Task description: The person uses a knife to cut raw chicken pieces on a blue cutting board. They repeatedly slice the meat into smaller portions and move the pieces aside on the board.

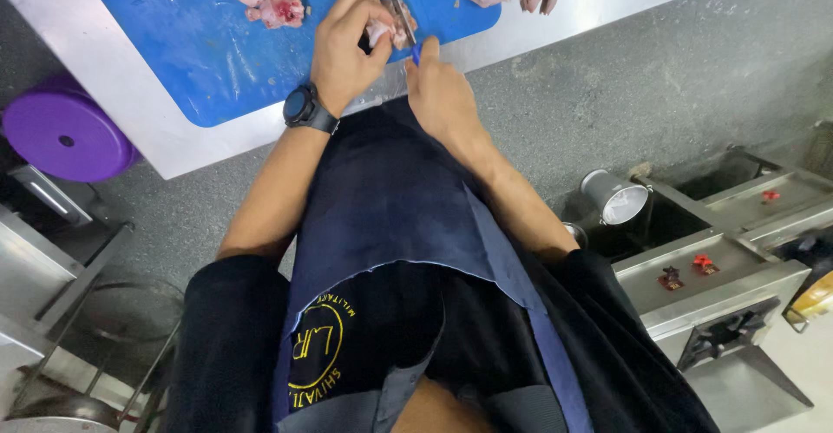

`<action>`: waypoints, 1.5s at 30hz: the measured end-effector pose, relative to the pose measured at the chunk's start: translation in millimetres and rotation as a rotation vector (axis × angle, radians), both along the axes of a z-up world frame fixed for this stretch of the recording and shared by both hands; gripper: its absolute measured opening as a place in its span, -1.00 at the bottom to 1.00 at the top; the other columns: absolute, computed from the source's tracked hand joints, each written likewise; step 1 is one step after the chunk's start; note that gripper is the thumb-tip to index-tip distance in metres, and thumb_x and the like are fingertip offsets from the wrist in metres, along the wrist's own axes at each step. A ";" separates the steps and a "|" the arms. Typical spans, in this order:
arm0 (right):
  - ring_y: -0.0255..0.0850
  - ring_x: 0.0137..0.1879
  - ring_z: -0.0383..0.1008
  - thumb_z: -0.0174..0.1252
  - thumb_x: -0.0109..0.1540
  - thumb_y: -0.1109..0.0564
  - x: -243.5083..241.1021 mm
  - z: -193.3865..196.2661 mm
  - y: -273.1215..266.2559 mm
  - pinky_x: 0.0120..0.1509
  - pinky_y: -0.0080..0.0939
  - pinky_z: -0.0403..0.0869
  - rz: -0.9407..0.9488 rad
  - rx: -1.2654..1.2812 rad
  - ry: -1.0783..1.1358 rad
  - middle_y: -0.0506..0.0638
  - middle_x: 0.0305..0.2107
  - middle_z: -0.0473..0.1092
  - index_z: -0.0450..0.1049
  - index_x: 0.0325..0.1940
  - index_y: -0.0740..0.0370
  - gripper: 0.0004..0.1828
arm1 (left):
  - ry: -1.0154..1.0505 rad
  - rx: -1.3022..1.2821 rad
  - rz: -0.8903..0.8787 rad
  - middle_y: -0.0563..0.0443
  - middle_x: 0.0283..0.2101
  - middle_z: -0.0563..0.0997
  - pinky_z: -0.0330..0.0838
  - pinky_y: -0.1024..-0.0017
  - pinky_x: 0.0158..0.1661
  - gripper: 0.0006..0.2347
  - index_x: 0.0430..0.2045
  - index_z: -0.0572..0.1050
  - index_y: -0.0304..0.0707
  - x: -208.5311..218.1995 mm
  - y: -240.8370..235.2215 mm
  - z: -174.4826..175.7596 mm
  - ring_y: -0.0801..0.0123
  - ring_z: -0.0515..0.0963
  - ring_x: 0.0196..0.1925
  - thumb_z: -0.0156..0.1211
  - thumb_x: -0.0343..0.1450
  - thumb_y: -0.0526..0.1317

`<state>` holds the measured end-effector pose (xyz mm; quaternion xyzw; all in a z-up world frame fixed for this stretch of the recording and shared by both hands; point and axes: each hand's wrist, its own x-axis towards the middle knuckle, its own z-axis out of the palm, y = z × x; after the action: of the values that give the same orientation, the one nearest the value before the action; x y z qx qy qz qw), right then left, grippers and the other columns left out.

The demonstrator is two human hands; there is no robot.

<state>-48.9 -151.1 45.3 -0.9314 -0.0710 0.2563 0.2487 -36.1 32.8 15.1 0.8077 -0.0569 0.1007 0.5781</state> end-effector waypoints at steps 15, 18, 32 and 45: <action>0.46 -0.28 0.47 0.01 0.38 -0.02 -43.9 10.5 -28.8 -0.19 0.41 0.38 -0.027 -0.132 0.158 0.50 -0.44 0.46 0.18 0.15 0.40 -0.55 | -0.048 0.047 0.081 -0.07 -0.17 0.50 0.53 0.27 -0.20 -0.81 -0.34 0.43 -0.29 9.0 -3.4 -16.3 0.07 0.59 -0.20 0.33 0.30 -0.44; 0.36 -0.32 0.48 0.05 0.40 -0.03 -59.2 19.8 -64.2 -0.26 0.31 0.41 0.014 -0.118 0.195 0.43 -0.48 0.45 0.22 0.09 0.37 -0.60 | -0.024 0.059 0.120 -0.08 -0.17 0.49 0.51 0.24 -0.17 -0.80 -0.32 0.41 -0.28 3.7 -12.3 -22.1 0.05 0.58 -0.16 0.34 0.30 -0.42; -0.37 -0.62 0.27 0.04 0.40 0.05 -14.6 48.7 -61.3 -0.55 -0.30 0.28 -0.521 0.425 0.440 -0.13 -0.65 0.27 0.34 -0.14 0.25 -0.80 | -0.020 0.353 0.070 0.00 -0.10 0.47 0.22 0.14 -0.01 -0.78 -0.29 0.45 -0.18 10.3 -5.6 -12.7 0.07 0.42 0.00 0.33 0.27 -0.27; 0.13 -0.38 0.49 0.07 0.40 -0.03 -16.2 17.7 -38.1 -0.34 0.07 0.41 -0.290 0.216 0.119 0.20 -0.52 0.44 0.33 0.13 0.22 -0.67 | 0.029 0.187 0.141 -0.15 -0.05 0.43 0.29 0.16 0.06 -0.62 -0.15 0.43 -0.30 6.6 -21.0 10.5 -0.02 0.43 0.06 0.47 0.21 -0.36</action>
<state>-65.1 -189.2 63.0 -0.8829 0.0519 0.2633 0.3853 -29.5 11.8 25.6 0.8614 -0.0008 0.1238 0.4926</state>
